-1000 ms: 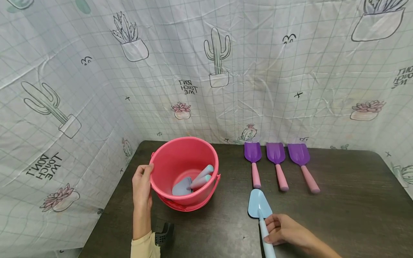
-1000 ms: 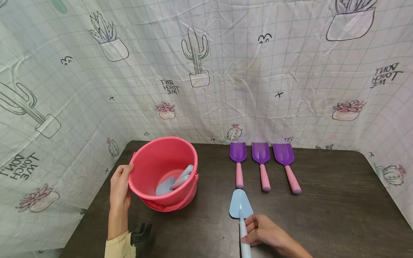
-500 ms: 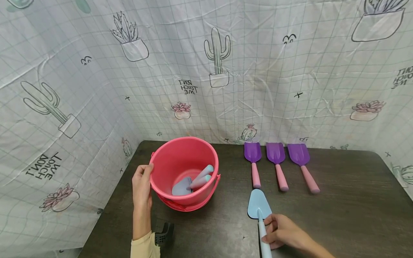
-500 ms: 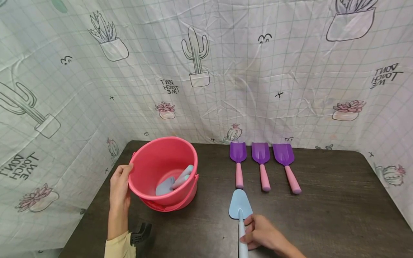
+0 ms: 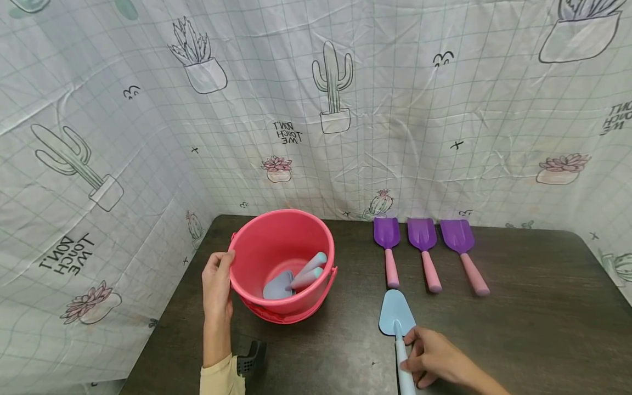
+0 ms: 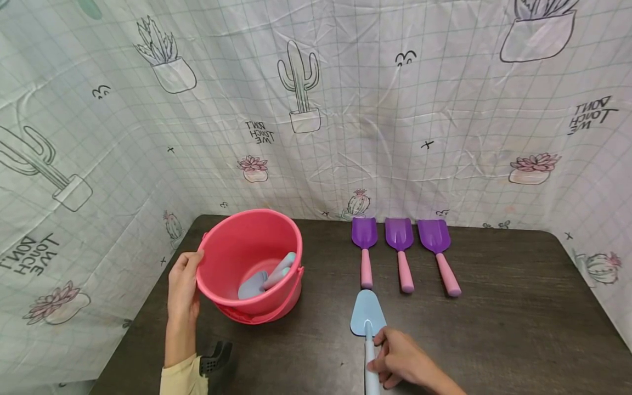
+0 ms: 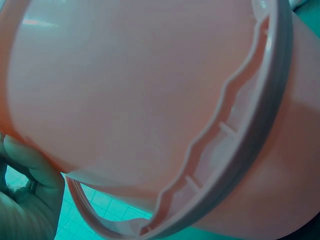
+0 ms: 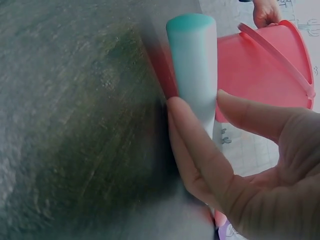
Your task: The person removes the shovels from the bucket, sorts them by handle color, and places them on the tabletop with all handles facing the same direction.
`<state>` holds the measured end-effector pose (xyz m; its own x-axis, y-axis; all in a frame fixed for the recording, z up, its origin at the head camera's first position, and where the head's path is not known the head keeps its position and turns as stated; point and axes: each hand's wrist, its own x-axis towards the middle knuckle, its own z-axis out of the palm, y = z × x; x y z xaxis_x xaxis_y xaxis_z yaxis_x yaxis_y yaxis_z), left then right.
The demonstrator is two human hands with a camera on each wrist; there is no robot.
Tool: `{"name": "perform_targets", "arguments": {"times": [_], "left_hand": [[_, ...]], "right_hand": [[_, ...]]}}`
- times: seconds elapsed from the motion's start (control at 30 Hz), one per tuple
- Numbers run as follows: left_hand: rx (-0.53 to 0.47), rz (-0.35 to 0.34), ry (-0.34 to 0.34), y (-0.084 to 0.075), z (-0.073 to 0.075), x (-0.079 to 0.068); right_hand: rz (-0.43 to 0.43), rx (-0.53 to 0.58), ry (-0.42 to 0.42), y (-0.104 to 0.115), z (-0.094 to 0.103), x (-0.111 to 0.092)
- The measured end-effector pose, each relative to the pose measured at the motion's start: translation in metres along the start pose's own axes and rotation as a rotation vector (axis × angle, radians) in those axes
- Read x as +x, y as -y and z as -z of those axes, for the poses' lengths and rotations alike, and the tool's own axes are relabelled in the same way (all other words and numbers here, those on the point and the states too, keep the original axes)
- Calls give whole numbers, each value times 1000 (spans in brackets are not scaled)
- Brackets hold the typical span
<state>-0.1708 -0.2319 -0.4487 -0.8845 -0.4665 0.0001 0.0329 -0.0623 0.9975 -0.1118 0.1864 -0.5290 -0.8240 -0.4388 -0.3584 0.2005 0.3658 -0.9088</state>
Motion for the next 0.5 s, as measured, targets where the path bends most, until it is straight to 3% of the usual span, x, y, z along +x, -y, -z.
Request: {"name": "perform_targets", "arguments": {"times": [0.5], "left_hand": [[1, 3, -4, 0, 0, 0]], "right_hand": [[160, -217, -38, 18, 10, -1]]}}
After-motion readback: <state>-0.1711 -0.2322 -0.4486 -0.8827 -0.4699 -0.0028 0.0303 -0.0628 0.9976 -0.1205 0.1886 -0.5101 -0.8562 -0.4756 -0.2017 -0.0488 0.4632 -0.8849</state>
